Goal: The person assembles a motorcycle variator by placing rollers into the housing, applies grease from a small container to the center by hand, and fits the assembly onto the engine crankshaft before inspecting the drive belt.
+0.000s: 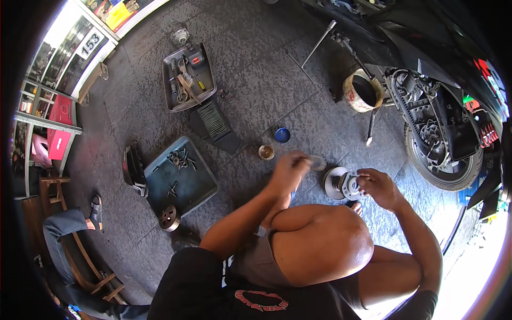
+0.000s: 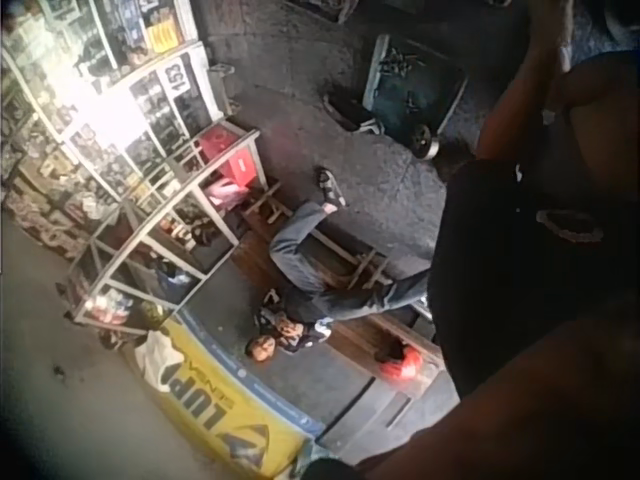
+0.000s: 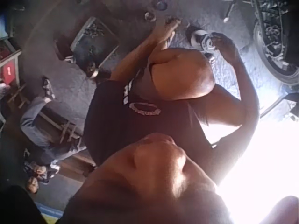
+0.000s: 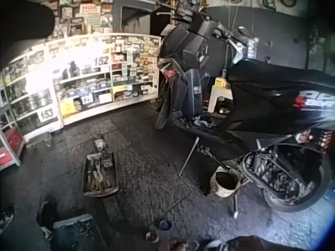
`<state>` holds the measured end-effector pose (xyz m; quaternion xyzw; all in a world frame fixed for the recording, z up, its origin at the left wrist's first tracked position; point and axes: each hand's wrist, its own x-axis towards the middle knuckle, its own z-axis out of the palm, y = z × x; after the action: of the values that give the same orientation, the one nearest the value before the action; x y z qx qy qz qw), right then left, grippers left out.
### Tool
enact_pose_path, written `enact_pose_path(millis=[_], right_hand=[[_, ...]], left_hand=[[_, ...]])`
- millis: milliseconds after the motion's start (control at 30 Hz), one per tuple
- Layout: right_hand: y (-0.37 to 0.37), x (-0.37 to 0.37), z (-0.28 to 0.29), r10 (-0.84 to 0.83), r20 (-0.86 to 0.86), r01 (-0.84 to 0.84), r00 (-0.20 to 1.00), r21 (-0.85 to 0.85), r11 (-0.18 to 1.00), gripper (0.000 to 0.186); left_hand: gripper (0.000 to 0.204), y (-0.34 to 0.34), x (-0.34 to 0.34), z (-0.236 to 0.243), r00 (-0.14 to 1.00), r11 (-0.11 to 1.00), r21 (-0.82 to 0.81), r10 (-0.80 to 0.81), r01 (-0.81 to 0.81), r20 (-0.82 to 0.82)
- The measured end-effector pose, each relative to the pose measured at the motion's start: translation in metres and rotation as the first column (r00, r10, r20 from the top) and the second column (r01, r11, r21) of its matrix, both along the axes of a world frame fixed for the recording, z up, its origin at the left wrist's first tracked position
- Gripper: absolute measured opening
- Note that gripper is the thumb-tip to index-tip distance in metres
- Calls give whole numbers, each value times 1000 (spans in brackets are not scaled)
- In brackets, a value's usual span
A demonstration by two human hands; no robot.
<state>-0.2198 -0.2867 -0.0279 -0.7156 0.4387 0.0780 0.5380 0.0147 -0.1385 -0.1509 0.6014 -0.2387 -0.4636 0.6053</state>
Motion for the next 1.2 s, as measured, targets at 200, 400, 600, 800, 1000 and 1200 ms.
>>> enact_pose_path(millis=[200,400,600,800,1000,1200], right_hand=[[-6,7,-3,-22,157,13,987,60,998,52],[0,21,-20,32,139,-9,990,-163,987,45],[12,22,-25,20,32,-18,999,-66,998,49],[20,34,-47,41,-48,-43,998,-39,998,54],[6,33,-61,113,-49,-116,992,-50,992,56],[-2,62,-77,231,-157,-240,960,-44,970,63]], left_hand=[[18,-49,-43,35,884,933,-180,-215,311,416],[16,-46,-43,28,906,943,-95,-275,320,322],[16,-37,-40,1,872,886,11,-460,464,167],[22,-28,-39,-19,862,865,-24,-501,501,-79],[24,-23,-38,-53,875,889,22,-445,457,-191],[21,-12,-23,-77,957,931,227,-267,287,-116]])
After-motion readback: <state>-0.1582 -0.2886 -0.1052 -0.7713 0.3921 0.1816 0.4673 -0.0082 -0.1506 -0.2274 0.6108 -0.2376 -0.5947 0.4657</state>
